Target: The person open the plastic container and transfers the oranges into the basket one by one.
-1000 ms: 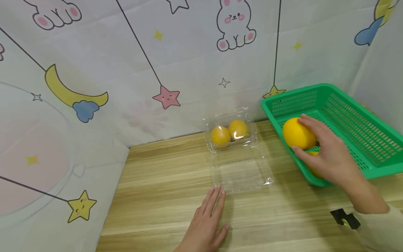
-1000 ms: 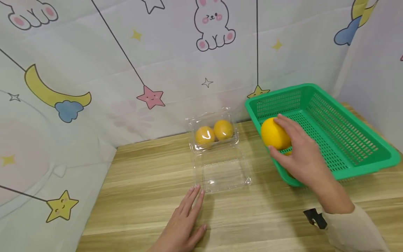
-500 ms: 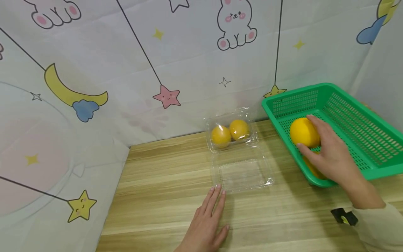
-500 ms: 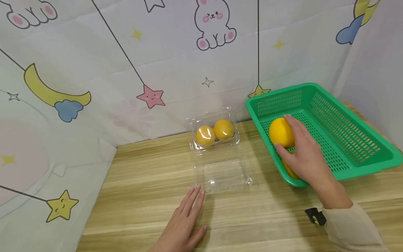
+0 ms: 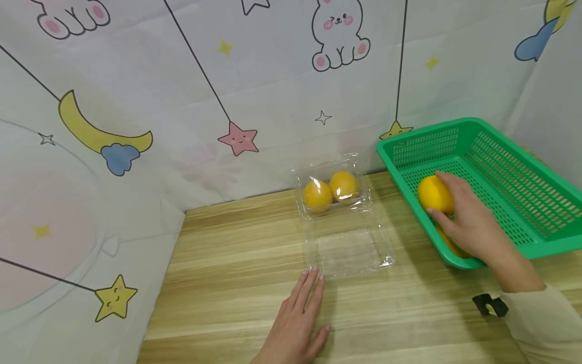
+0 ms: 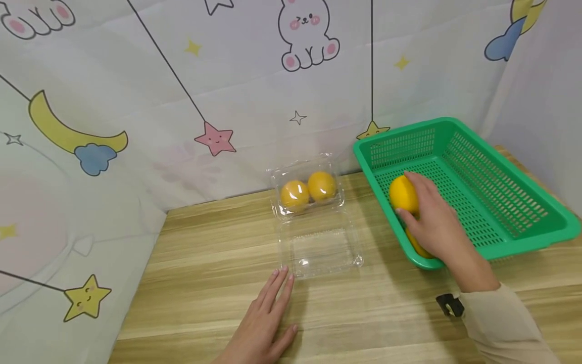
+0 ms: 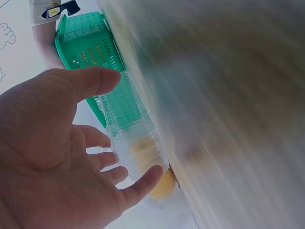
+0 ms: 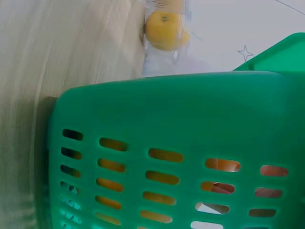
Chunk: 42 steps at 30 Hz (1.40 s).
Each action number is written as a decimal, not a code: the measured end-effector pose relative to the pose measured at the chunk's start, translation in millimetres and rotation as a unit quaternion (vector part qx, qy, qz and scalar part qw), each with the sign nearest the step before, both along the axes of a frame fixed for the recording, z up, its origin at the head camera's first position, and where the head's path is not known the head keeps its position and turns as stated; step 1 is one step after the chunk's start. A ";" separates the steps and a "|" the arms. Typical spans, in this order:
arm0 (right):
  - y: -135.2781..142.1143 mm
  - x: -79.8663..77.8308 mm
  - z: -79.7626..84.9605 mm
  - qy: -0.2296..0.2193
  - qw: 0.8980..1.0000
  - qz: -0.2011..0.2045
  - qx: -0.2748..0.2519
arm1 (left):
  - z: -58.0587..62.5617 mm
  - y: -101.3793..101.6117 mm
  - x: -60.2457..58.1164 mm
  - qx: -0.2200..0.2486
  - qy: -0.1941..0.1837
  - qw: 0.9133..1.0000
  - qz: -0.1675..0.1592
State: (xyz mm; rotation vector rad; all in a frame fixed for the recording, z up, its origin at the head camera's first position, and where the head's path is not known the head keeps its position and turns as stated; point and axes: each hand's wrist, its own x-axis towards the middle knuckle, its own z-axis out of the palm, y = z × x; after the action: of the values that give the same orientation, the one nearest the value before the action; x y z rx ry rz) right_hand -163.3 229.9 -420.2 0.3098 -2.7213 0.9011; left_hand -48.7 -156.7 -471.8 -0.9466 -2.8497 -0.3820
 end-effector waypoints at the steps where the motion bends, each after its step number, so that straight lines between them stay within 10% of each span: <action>1: -0.2 -0.4 -0.2 0.000 1.000 0.003 0.004 | 0.1 -0.1 0.1 0.000 -0.001 1.000 0.000; 13: -1.0 -7.5 -3.8 -0.022 0.999 0.028 0.039 | -0.6 -1.3 -0.3 -0.001 0.004 1.000 -0.003; 24: 4.9 -7.8 -6.8 -0.155 0.983 0.065 0.077 | -1.5 -1.6 0.1 -0.004 0.003 1.000 -0.002; 42: 9.2 -15.4 -4.6 -0.144 0.981 0.046 0.124 | 0.3 -2.0 0.2 -0.006 -0.003 1.000 0.001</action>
State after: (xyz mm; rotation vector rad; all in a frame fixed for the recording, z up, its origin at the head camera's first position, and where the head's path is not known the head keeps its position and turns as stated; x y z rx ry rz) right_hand -178.7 239.1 -424.8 0.3836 -3.1191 0.6723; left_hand -48.6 -158.8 -471.5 -0.9449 -2.8610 -0.3677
